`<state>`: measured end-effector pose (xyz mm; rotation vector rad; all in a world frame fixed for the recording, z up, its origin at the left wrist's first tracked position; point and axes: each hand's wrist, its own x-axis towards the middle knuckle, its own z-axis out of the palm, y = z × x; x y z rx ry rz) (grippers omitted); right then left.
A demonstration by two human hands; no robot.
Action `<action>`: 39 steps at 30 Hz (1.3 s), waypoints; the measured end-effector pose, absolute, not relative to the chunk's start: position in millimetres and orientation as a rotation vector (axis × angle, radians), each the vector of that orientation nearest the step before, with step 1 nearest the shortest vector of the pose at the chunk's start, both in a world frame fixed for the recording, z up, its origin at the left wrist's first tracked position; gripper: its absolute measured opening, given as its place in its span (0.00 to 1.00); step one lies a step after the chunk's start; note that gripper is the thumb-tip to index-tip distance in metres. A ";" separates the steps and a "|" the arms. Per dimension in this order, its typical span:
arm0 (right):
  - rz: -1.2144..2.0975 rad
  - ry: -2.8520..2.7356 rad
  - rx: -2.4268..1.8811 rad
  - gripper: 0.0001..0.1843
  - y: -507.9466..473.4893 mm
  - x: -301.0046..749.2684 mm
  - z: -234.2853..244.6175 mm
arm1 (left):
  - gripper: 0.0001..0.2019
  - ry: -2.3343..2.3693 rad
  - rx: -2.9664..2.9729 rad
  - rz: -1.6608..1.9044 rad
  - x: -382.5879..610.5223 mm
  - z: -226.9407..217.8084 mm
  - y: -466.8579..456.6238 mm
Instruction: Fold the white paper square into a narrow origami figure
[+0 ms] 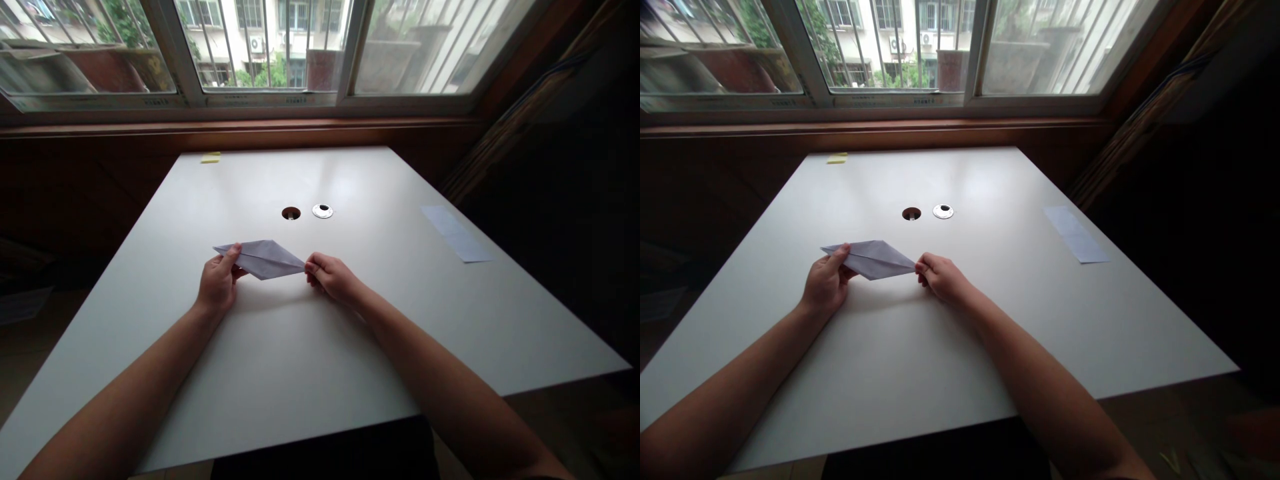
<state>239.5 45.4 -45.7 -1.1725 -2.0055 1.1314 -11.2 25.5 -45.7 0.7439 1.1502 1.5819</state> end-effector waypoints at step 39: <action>0.615 -2.042 -1.141 0.09 63.0 257.3 -57.6 | 0.22 1.213 0.929 1.583 -14.4 -43.8 24.9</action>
